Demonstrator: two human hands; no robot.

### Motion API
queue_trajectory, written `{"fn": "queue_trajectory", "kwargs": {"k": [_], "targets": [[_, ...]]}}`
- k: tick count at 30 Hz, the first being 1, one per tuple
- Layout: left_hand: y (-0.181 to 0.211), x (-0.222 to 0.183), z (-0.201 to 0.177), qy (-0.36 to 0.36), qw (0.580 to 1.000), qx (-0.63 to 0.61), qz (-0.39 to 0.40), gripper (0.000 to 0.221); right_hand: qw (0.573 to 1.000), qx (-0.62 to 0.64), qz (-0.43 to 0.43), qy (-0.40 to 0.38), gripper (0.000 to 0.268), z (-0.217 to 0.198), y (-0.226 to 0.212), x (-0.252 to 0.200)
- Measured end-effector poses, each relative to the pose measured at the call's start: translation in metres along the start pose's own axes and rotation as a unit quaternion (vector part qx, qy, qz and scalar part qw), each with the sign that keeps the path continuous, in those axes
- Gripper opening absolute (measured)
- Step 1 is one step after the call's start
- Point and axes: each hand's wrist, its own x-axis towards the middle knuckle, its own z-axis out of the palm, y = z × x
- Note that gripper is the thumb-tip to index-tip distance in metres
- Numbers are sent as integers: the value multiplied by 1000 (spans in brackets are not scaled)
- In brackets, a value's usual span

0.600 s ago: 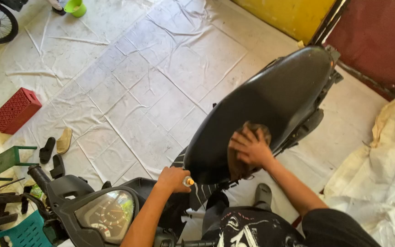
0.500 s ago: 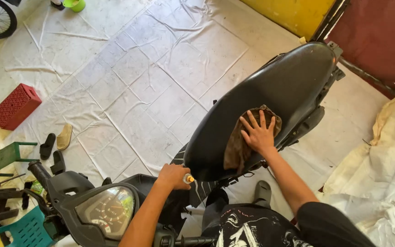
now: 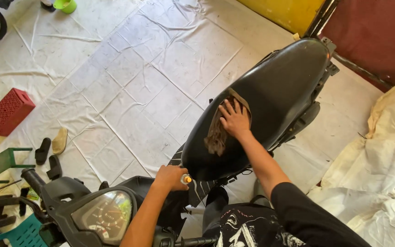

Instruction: The person cleans a black motorcycle seat using a spray bottle and a cloth. They repeatedly spray the seat and wipe it down with the cloth, focusing on the top surface and edges.

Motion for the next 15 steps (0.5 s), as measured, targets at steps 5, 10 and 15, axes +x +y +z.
{"fn": "queue_trajectory", "kwargs": {"k": [5, 10, 15], "targets": [[-7, -8, -10, -7, 1000, -11, -10, 57, 967, 43, -212, 133, 52, 23, -74, -30], [-10, -3, -9, -23, 999, -1, -23, 62, 911, 69, -396, -93, 57, -4, -78, -7], [-3, -18, -5, 51, 998, -32, -8, 56, 968, 19, -100, -227, 69, -13, -110, 25]]}}
